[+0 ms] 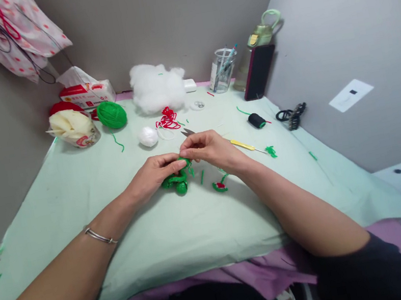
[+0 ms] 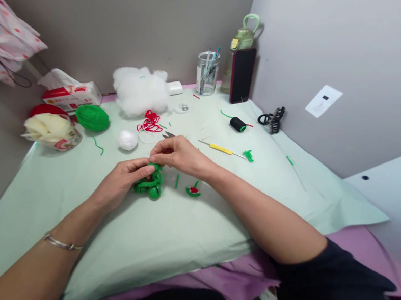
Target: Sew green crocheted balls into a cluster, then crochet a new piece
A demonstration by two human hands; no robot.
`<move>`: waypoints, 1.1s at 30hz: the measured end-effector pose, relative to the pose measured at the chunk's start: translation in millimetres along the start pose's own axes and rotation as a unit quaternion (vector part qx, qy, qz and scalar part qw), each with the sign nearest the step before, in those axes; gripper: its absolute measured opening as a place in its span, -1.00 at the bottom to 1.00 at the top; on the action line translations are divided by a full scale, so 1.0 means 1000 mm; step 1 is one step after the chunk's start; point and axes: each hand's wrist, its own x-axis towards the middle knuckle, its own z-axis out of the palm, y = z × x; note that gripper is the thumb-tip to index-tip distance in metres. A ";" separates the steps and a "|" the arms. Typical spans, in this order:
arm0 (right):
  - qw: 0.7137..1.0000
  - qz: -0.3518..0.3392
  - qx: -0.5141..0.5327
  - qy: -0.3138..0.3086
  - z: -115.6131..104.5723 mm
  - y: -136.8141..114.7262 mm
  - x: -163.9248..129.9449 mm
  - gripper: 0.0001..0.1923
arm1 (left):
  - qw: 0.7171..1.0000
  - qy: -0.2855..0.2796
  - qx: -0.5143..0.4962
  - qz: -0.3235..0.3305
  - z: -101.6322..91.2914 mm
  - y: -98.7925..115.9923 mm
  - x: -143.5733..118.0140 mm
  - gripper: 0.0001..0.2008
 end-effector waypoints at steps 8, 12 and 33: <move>0.962 0.089 0.234 0.108 -0.013 0.008 0.009 -0.73 | 0.996 -0.072 -0.034 -0.047 0.005 0.006 -0.003 -0.63; 0.953 0.126 0.275 0.007 -0.013 0.004 0.007 -0.79 | 0.993 -0.040 -0.096 -0.049 0.006 0.007 -0.005 -0.69; 0.977 0.069 -0.168 0.108 -0.033 0.020 0.011 -0.77 | 0.976 0.050 -0.206 -0.039 -0.014 0.005 0.000 -0.78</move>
